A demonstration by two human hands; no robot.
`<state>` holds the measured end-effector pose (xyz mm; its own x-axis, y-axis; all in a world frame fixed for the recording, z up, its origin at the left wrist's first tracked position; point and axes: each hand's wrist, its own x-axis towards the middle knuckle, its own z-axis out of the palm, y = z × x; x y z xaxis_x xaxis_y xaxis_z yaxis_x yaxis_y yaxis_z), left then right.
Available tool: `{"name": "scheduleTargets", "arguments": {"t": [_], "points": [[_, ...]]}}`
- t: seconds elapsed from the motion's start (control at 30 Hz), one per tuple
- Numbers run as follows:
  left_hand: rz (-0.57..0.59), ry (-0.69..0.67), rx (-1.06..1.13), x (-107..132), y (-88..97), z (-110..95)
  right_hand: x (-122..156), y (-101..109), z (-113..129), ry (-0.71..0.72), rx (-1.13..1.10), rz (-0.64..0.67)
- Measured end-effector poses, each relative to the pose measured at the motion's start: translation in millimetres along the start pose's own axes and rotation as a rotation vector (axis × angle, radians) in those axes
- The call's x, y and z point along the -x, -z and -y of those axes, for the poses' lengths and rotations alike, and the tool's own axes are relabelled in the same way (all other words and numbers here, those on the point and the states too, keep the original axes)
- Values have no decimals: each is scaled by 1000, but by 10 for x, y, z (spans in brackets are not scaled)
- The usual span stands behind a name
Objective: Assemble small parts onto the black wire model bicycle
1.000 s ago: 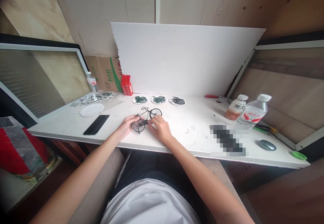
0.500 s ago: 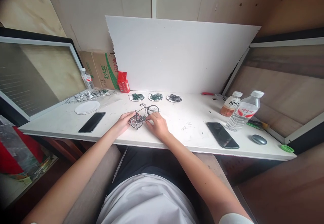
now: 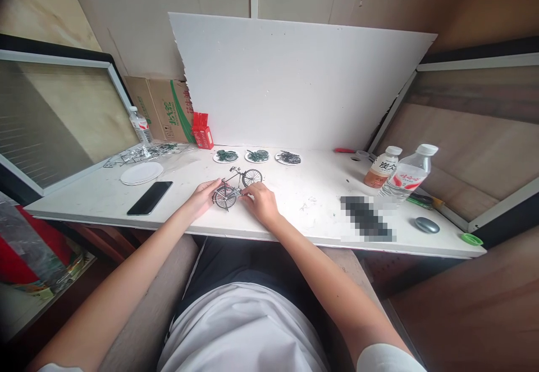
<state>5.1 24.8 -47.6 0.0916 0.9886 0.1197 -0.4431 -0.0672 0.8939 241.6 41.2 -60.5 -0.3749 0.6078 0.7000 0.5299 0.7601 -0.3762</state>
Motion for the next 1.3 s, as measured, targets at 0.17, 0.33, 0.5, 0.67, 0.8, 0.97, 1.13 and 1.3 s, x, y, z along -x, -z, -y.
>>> {"name": "scheduleTargets", "arguments": {"t": [0.17, 0.33, 0.5, 0.67, 0.8, 0.97, 1.13, 1.3], "points": [[20, 14, -10, 6, -4, -8, -2, 30, 48, 17, 25, 18], [62, 6, -39, 26, -12, -35, 2, 30, 72, 33, 28, 17], [103, 3, -44, 10, 36, -31, 8, 18, 67, 40, 15, 23], [114, 11, -60, 3, 65, -11, 14, 16, 61, 45, 11, 32], [109, -3, -49, -4, 48, -8, 12, 12, 67, 48, 12, 39], [52, -6, -32, -19, 44, -3, 9, 21, 77, 35, 54, 15], [50, -3, -92, -14, 67, 19, 9, 30, 79, 44, 50, -23], [22, -11, -111, -24, 81, 36, 6, 21, 70, 24, 53, -15]]}}
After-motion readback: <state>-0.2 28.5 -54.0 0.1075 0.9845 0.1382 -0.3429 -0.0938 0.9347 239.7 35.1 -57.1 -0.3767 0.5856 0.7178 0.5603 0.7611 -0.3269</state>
